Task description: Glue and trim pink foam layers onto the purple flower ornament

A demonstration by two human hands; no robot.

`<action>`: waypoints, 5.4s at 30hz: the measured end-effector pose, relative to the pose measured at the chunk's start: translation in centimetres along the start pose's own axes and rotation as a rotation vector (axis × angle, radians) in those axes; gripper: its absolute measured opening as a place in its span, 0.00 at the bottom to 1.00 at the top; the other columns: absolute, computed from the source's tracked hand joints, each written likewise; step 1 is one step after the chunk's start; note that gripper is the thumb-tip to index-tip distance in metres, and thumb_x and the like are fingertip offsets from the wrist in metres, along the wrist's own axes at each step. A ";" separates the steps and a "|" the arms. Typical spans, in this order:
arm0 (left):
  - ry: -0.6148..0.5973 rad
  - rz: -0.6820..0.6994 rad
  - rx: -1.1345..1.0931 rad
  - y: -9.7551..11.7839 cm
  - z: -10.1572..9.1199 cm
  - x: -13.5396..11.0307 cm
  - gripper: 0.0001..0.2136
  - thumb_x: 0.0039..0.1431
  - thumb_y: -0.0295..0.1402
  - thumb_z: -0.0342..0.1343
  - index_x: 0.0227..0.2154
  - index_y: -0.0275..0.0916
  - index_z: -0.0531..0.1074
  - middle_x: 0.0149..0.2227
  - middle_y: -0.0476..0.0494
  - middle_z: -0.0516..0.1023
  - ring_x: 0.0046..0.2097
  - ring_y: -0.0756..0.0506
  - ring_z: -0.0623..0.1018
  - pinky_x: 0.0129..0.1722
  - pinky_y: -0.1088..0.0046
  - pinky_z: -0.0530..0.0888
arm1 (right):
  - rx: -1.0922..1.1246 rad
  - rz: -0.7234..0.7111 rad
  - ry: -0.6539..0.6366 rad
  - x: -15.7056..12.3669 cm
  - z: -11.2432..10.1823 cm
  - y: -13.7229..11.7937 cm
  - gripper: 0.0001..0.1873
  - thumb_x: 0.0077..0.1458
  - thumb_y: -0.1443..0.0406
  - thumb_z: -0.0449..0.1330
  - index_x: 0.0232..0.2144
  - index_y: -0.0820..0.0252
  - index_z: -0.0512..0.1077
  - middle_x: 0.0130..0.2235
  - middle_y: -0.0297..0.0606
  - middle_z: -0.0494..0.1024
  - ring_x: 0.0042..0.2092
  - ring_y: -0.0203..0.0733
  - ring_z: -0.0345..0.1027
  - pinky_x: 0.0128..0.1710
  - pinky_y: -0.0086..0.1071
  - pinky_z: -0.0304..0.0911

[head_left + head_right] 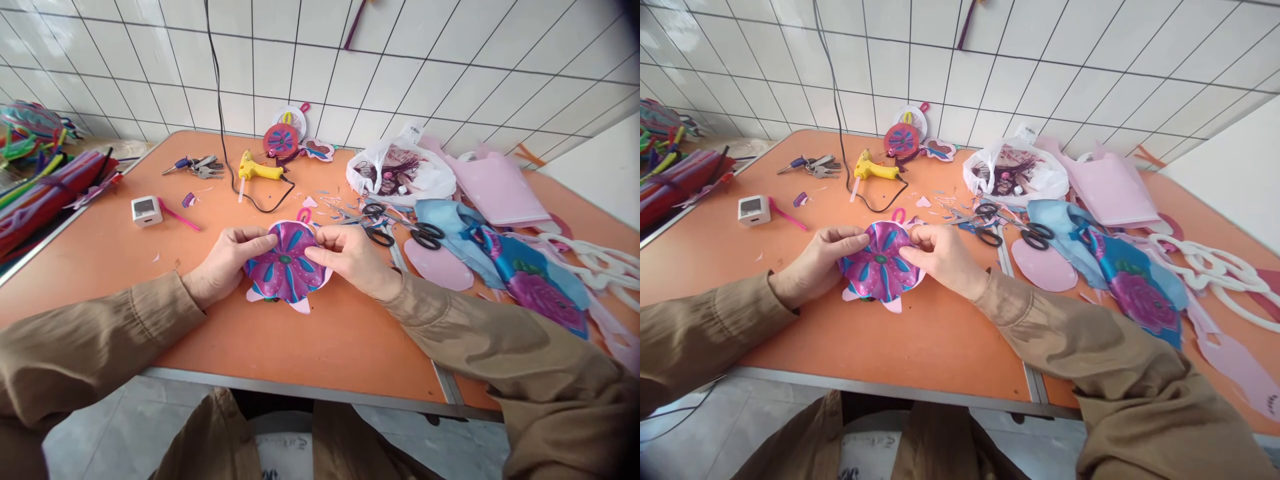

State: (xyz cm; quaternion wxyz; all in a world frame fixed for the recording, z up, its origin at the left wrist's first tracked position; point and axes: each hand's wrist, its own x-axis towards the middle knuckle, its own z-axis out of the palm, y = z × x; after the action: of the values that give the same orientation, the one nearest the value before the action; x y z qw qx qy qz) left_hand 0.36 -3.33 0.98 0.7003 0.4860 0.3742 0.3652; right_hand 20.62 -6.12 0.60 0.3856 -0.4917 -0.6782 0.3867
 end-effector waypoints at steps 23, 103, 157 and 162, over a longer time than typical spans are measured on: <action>-0.129 -0.054 0.027 -0.1 -0.5 0.2 0.14 0.39 0.39 0.74 0.21 0.32 0.81 0.22 0.41 0.82 0.21 0.50 0.77 0.23 0.80 0.74 | -0.069 -0.224 0.078 -0.8 0.5 -0.8 0.14 0.54 0.61 0.60 0.20 0.61 0.65 0.21 0.29 0.63 0.25 0.30 0.54 0.24 0.27 0.51; 0.030 0.079 -0.222 0.2 -4.7 4.2 0.08 0.42 0.31 0.69 0.22 0.32 0.77 0.23 0.41 0.80 0.24 0.47 0.79 0.25 0.75 0.76 | -0.735 -0.402 0.137 3.0 -1.3 6.6 0.26 0.52 0.63 0.63 0.54 0.59 0.69 0.51 0.49 0.76 0.55 0.58 0.68 0.56 0.54 0.63; -0.114 0.110 0.197 -0.4 -3.2 3.1 0.17 0.43 0.44 0.71 0.23 0.32 0.80 0.24 0.43 0.82 0.24 0.50 0.77 0.26 0.77 0.73 | 0.081 -0.122 0.161 3.1 0.5 0.9 0.19 0.54 0.55 0.58 0.18 0.61 0.66 0.19 0.29 0.62 0.24 0.32 0.55 0.25 0.29 0.52; -0.123 0.104 0.179 -0.4 -3.2 2.9 0.17 0.44 0.44 0.70 0.26 0.32 0.81 0.26 0.42 0.83 0.25 0.49 0.78 0.27 0.77 0.73 | 0.024 -0.072 0.100 2.3 0.7 0.5 0.17 0.53 0.57 0.59 0.19 0.60 0.62 0.19 0.28 0.61 0.22 0.31 0.54 0.22 0.28 0.48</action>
State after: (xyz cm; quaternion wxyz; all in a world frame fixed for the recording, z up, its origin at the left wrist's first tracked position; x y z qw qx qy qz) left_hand -1.10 0.42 -0.71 0.6558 0.5871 0.3357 0.3356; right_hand 19.72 -3.89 0.18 0.4386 -0.4811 -0.6705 0.3558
